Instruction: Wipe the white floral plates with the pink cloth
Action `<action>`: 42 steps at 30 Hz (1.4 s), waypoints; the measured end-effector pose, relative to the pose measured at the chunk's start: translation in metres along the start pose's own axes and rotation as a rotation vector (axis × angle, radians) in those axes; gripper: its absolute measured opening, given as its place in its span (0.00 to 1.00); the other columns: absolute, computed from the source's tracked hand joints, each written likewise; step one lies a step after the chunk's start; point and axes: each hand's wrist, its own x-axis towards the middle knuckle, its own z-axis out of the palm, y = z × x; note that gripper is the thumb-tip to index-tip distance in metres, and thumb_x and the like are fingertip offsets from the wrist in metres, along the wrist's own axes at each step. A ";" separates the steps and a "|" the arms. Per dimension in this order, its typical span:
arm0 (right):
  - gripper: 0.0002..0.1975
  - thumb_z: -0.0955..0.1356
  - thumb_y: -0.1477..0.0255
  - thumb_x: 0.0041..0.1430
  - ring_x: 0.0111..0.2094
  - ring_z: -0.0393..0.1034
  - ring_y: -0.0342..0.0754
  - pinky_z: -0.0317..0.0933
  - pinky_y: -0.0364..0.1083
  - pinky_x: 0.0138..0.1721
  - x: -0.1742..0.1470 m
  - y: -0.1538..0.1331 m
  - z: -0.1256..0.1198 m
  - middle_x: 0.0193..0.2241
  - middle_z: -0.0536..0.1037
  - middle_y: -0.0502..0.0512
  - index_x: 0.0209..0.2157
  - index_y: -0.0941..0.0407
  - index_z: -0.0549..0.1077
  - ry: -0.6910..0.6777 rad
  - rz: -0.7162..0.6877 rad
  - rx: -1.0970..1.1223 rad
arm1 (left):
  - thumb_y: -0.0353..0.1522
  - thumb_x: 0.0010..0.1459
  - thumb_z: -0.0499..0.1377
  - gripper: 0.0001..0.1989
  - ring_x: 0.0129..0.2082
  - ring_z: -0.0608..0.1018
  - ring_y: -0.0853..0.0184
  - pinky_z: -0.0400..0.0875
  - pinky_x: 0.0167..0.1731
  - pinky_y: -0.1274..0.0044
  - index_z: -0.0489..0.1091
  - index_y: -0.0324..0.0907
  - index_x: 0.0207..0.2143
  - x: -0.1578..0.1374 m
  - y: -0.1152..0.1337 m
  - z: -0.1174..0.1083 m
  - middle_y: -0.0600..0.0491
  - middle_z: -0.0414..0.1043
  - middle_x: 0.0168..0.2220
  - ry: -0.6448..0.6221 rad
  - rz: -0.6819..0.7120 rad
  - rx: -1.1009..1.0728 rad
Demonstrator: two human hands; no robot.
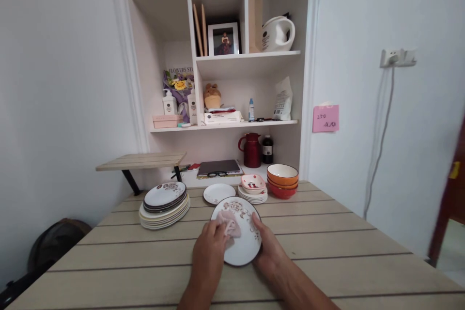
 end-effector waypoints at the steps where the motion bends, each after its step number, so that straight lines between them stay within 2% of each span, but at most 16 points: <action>1: 0.24 0.67 0.58 0.55 0.38 0.76 0.55 0.65 0.53 0.44 0.000 -0.005 -0.001 0.35 0.82 0.62 0.45 0.62 0.73 0.015 -0.010 0.007 | 0.24 0.53 0.59 0.13 0.40 0.74 0.67 0.71 0.37 0.76 0.71 0.46 0.41 -0.001 0.003 0.000 0.54 0.71 0.40 -0.044 0.025 -0.028; 5: 0.21 0.68 0.58 0.55 0.35 0.76 0.54 0.66 0.51 0.41 -0.003 -0.014 -0.002 0.33 0.82 0.61 0.41 0.61 0.74 0.036 -0.032 0.007 | 0.25 0.52 0.61 0.15 0.38 0.75 0.67 0.71 0.36 0.77 0.70 0.48 0.41 -0.005 0.017 0.001 0.55 0.72 0.40 -0.129 0.141 -0.070; 9: 0.22 0.68 0.57 0.54 0.31 0.76 0.53 0.66 0.49 0.36 -0.006 -0.004 0.004 0.32 0.82 0.63 0.39 0.63 0.75 -0.015 0.009 -0.029 | 0.27 0.51 0.63 0.18 0.37 0.75 0.66 0.72 0.34 0.76 0.68 0.48 0.45 -0.005 0.021 0.001 0.55 0.73 0.40 -0.045 0.225 -0.042; 14: 0.25 0.68 0.57 0.55 0.32 0.76 0.52 0.66 0.49 0.40 -0.008 0.018 0.009 0.33 0.82 0.62 0.45 0.64 0.74 -0.015 0.034 -0.112 | 0.26 0.53 0.60 0.17 0.39 0.75 0.65 0.73 0.36 0.74 0.68 0.45 0.46 -0.002 0.007 0.003 0.52 0.72 0.41 0.137 0.142 0.024; 17: 0.27 0.68 0.56 0.54 0.36 0.76 0.54 0.65 0.50 0.43 -0.008 0.020 0.008 0.35 0.81 0.64 0.46 0.64 0.73 -0.027 0.054 -0.126 | 0.26 0.55 0.58 0.16 0.39 0.75 0.64 0.73 0.36 0.73 0.68 0.44 0.47 0.000 -0.002 0.003 0.50 0.72 0.42 0.182 0.031 0.099; 21: 0.26 0.67 0.55 0.54 0.39 0.75 0.56 0.64 0.53 0.46 -0.004 0.010 0.003 0.36 0.81 0.64 0.46 0.62 0.73 -0.034 0.072 -0.059 | 0.25 0.54 0.58 0.14 0.38 0.75 0.65 0.72 0.34 0.75 0.69 0.43 0.45 0.000 -0.004 0.002 0.51 0.72 0.39 0.089 -0.045 0.106; 27: 0.27 0.67 0.54 0.53 0.40 0.75 0.58 0.65 0.55 0.44 0.003 -0.015 -0.006 0.37 0.81 0.64 0.45 0.61 0.73 -0.005 0.017 0.008 | 0.26 0.53 0.61 0.16 0.40 0.75 0.64 0.73 0.37 0.75 0.70 0.47 0.44 -0.004 0.012 0.004 0.53 0.73 0.42 -0.084 0.106 -0.016; 32: 0.28 0.67 0.54 0.53 0.40 0.75 0.57 0.65 0.54 0.44 0.003 -0.011 -0.007 0.39 0.81 0.65 0.46 0.62 0.73 -0.072 0.030 -0.020 | 0.26 0.50 0.63 0.21 0.41 0.75 0.63 0.74 0.37 0.73 0.68 0.47 0.47 -0.007 0.016 0.007 0.52 0.72 0.45 -0.076 0.162 -0.009; 36: 0.26 0.67 0.56 0.55 0.38 0.76 0.55 0.65 0.52 0.45 0.001 0.004 -0.002 0.35 0.81 0.64 0.45 0.64 0.74 -0.081 0.032 -0.039 | 0.25 0.52 0.61 0.18 0.40 0.74 0.64 0.73 0.37 0.74 0.69 0.46 0.46 -0.003 0.008 0.006 0.52 0.72 0.43 -0.030 0.102 0.016; 42: 0.25 0.68 0.57 0.54 0.37 0.76 0.55 0.65 0.52 0.46 -0.001 0.012 0.003 0.33 0.82 0.64 0.44 0.64 0.74 -0.032 0.051 -0.055 | 0.26 0.58 0.56 0.15 0.41 0.74 0.64 0.72 0.36 0.75 0.69 0.45 0.48 0.001 -0.003 0.002 0.51 0.72 0.42 0.011 -0.132 0.144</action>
